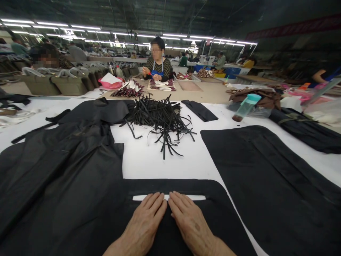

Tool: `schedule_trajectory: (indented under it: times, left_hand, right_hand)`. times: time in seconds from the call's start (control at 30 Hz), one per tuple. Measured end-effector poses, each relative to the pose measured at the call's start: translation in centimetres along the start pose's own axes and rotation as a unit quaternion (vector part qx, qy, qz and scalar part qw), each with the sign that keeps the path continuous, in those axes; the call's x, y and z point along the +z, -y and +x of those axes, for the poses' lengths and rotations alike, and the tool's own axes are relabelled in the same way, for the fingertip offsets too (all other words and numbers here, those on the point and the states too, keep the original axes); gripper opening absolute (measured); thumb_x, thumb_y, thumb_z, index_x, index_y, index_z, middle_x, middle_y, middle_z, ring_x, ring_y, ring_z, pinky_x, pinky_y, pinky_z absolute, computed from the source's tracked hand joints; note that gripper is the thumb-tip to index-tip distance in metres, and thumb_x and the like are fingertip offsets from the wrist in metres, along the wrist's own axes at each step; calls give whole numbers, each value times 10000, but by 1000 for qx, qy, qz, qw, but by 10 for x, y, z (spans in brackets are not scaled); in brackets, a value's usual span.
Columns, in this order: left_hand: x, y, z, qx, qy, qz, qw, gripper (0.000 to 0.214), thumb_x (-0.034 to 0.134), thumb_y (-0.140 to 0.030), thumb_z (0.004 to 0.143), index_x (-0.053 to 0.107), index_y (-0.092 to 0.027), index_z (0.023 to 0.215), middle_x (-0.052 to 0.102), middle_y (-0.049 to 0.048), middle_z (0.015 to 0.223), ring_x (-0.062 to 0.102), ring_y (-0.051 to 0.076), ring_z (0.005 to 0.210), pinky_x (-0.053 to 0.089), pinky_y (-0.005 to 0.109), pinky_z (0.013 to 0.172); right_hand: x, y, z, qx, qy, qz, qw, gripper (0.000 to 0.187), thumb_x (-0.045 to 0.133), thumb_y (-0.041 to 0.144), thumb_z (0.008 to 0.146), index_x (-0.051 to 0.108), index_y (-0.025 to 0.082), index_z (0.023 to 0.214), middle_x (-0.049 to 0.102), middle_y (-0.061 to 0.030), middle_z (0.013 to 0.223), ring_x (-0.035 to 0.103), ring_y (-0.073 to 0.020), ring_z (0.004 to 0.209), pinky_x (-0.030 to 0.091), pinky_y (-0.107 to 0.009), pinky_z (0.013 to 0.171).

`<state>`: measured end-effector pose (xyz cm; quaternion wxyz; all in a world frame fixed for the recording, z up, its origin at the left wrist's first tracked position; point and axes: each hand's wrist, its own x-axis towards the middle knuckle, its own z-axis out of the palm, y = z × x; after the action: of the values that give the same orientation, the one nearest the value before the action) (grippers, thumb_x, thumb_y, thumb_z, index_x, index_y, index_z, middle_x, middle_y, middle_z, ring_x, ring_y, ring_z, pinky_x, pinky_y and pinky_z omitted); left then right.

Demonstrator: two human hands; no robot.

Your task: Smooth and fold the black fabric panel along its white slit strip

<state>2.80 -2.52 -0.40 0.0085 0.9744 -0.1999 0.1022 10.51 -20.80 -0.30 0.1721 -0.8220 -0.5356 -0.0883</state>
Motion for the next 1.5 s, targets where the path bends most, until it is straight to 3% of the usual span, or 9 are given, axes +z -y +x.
schedule_trajectory:
  times: [0.3,0.53,0.7,0.87,1.1,1.17,1.3,1.4,1.5]
  left_hand:
    - [20,-4,6,-88,-2,28,996,557,372,30,703,483,-133,1224,575,73,1189,523,214,1075,469,347,938]
    - [21,-6,9,-96,15,75,992,553,396,4,720,484,-156,1241,552,64,1196,488,222,1082,461,326,926]
    - [15,-16,22,-105,28,126,986,592,450,-27,735,454,-265,1277,542,89,1139,513,263,1008,478,383,852]
    - [2,-32,43,-115,85,167,975,629,491,-105,778,354,-375,1329,556,108,997,556,267,836,472,395,717]
    - [-1,-49,67,-136,156,231,951,687,407,-105,843,167,-505,1347,586,98,886,581,268,703,431,375,609]
    - [3,-44,63,-130,143,206,959,644,423,-125,842,225,-474,1347,586,102,906,580,263,726,448,372,617]
    - [4,-21,39,-86,73,148,982,541,451,-76,797,424,-272,1300,574,103,996,560,233,872,491,346,728]
    - [-2,-3,18,-94,86,136,983,538,408,29,737,500,-162,1232,581,104,1075,546,212,956,490,318,812]
    - [-6,10,-3,-115,105,131,979,547,375,61,699,541,-126,1186,594,108,1121,547,216,1014,484,316,863]
  right_hand:
    - [-6,-5,25,-2,91,-15,996,441,667,-24,767,504,66,1167,509,-106,1064,476,-274,935,451,-391,852]
    - [-15,-20,14,-45,111,-35,992,372,658,-33,775,518,49,1109,505,-110,1051,462,-265,912,430,-380,850]
    - [-28,-42,-13,-19,104,-41,994,403,616,-34,761,505,85,1129,503,-106,1080,470,-266,961,428,-373,882]
    - [-40,-60,-34,-4,86,-79,993,487,602,-43,736,483,46,1200,503,-128,1095,463,-283,999,414,-393,919]
    - [-33,-46,-31,23,83,-158,984,591,672,5,692,483,67,1248,520,-133,1031,489,-303,917,465,-432,830]
    - [-28,-46,-33,20,69,-178,981,595,655,-5,668,497,78,1235,526,-135,1026,494,-308,914,474,-444,818]
    - [-24,-54,-41,-1,37,-149,988,501,576,-18,674,537,89,1162,527,-125,1068,497,-291,945,480,-414,838]
    - [-28,-59,-46,1,8,-126,992,482,485,-38,689,535,81,1153,511,-142,1118,491,-293,986,488,-405,843]
    - [-32,-59,-47,-2,-18,-109,994,480,414,-54,691,534,63,1140,516,-159,1101,496,-303,989,499,-418,828]
